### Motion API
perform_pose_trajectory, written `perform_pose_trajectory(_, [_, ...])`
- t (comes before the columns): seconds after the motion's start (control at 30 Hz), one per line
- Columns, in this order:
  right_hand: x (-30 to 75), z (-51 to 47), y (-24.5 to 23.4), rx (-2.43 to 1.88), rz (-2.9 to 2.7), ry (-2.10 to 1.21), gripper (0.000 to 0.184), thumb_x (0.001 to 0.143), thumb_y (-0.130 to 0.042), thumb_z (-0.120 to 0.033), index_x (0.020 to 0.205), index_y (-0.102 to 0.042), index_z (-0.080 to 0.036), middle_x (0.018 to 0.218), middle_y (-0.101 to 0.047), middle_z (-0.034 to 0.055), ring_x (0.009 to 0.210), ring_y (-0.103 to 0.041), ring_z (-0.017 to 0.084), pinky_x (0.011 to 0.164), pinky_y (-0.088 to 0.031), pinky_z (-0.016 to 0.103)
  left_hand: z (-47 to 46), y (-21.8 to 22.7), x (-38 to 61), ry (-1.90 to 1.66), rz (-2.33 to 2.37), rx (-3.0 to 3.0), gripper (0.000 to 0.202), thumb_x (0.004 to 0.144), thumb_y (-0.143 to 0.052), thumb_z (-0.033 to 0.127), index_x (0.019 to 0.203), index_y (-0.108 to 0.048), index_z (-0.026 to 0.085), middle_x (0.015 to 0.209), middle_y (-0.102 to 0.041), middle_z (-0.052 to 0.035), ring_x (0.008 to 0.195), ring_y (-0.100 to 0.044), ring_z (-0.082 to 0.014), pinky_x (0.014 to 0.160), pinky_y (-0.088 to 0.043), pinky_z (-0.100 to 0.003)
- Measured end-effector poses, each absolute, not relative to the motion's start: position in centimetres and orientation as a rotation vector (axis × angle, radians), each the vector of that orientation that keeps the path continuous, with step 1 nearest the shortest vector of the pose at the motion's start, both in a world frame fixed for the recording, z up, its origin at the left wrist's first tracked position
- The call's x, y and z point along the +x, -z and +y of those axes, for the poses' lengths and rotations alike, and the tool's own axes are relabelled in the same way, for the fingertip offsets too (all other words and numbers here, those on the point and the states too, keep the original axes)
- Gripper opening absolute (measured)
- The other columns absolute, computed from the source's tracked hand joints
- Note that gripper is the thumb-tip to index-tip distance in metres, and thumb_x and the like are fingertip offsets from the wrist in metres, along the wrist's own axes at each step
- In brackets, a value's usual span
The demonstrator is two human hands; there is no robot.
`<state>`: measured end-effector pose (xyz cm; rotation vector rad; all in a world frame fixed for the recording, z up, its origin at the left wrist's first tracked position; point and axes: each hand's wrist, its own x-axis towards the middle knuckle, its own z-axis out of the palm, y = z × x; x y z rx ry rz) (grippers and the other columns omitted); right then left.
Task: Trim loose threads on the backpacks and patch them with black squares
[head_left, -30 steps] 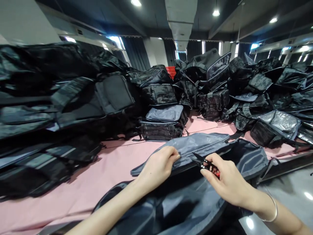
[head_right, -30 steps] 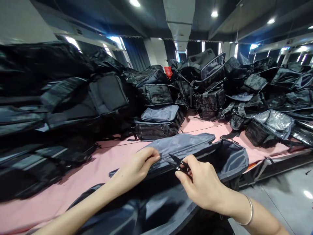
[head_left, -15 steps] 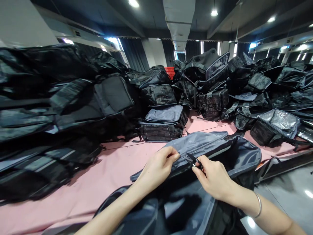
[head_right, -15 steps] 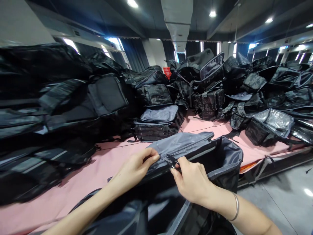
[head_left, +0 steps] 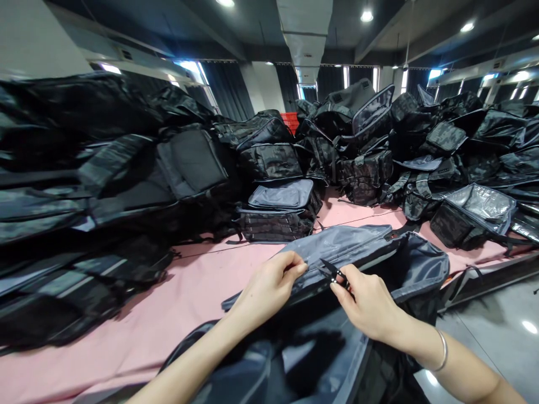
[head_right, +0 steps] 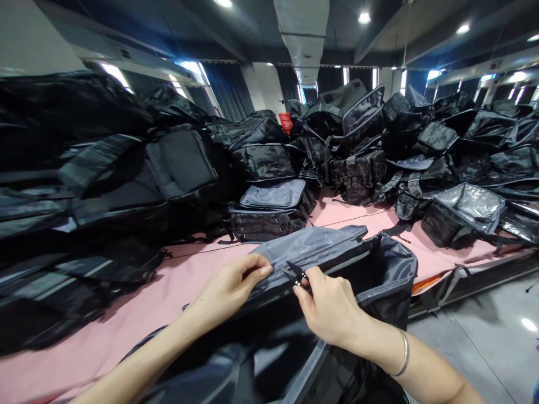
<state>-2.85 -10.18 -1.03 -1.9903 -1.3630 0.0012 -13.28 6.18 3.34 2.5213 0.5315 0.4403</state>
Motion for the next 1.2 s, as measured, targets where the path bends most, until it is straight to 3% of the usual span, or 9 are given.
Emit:
perform_pose_trajectory(0.43, [-3.2, -10.2, 0.8, -2.001, -1.399, 0.01, 0.009, 0.087, -0.042, -0.026, 0.089, -0.047, -0.019, 0.082, -0.066, 0.0015, 0.066, -0.064, 0.015, 0.055, -0.031, 0.022, 6.2, -3.3, -13.3, -0.46, 0.503, 2.542, 0.025, 0.078, -0.04, 0.039, 0.066, -0.049, 0.02, 0.063, -0.056, 0.0003, 0.061, -0.052, -0.0162, 0.06, -0.039, -0.027])
perform_pose_trajectory(0.8, [-2.0, -9.9, 2.2, -1.751, -1.116, -0.021, 0.02, 0.088, -0.037, -0.034, 0.083, -0.048, -0.018, 0.067, -0.057, -0.0006, 0.052, -0.051, 0.01, 0.05, -0.032, 0.02, 7.2, -3.6, -12.7, -0.379, 0.464, 2.5, 0.025, 0.077, -0.042, 0.039, 0.065, -0.052, 0.019, 0.063, -0.056, 0.0007, 0.063, -0.052, -0.0161, 0.062, -0.042, -0.027])
perform_pose_trajectory(1.03, [-1.7, -9.3, 2.1, -1.71, -1.082, -0.047, 0.022, 0.088, -0.037, -0.036, 0.082, -0.048, -0.018, 0.065, -0.054, -0.0014, 0.052, -0.049, 0.01, 0.051, -0.033, 0.02, 6.5, -3.8, -12.6, -0.757, 0.265, 2.676, 0.026, 0.082, -0.045, 0.039, 0.08, -0.063, 0.021, 0.081, -0.065, -0.0045, 0.077, -0.058, -0.0175, 0.074, -0.045, -0.029])
perform_pose_trajectory(1.2, [-1.5, -9.1, 2.0, -1.72, -1.094, -0.014, 0.022, 0.088, -0.037, -0.035, 0.085, -0.05, -0.018, 0.066, -0.056, -0.0008, 0.053, -0.05, 0.01, 0.052, -0.033, 0.02, 6.0, -3.6, -12.1, -0.876, 0.095, 2.878, 0.033, 0.083, -0.046, 0.045, 0.093, -0.064, 0.02, 0.086, -0.065, -0.0058, 0.077, -0.06, -0.0169, 0.072, -0.047, -0.027])
